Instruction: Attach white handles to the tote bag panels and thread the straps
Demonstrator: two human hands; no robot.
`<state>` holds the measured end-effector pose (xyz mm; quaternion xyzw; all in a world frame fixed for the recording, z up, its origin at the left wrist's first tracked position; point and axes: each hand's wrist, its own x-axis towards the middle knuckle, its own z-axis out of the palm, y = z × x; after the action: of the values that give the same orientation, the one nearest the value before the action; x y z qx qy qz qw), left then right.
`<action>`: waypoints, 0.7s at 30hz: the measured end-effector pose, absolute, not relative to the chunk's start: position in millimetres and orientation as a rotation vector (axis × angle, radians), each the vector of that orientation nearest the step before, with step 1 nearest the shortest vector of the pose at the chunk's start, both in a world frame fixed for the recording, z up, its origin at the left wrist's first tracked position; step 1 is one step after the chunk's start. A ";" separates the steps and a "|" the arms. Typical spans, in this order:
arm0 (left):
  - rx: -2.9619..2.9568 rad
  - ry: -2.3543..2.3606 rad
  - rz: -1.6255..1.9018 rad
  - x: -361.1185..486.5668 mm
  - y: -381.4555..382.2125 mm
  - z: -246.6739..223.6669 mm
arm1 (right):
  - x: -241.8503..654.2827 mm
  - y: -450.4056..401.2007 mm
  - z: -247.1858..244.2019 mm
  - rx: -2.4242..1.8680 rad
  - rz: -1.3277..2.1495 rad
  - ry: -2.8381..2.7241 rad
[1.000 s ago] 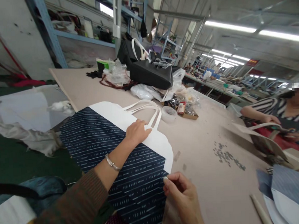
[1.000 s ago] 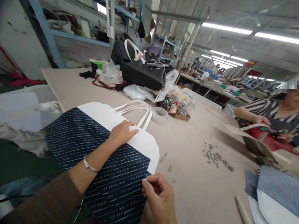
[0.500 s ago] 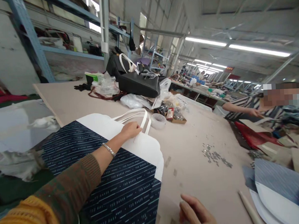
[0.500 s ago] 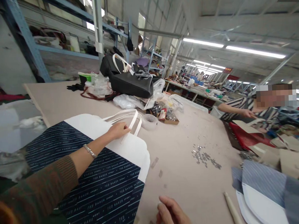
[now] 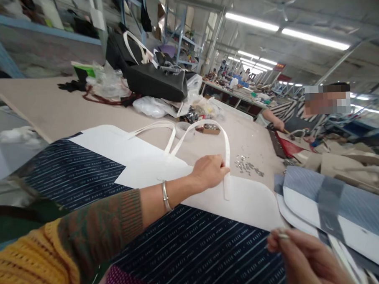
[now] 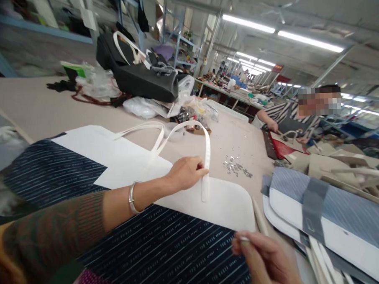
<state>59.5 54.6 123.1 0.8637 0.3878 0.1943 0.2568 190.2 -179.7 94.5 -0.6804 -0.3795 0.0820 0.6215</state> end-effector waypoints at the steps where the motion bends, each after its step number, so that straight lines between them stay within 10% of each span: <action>1: 2.333 1.026 0.495 69.7 45.0 115.2 | 174.1 -176.4 90.5 -1.649 0.251 -0.939; 21: 2.587 0.640 -0.507 38.1 89.2 76.7 | 118.5 -152.5 28.0 -1.947 0.790 -1.100</action>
<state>38.1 89.2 76.7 0.9318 0.2304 -0.1826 0.2128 118.5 -152.5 28.0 -0.7608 -0.4300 0.3087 0.3754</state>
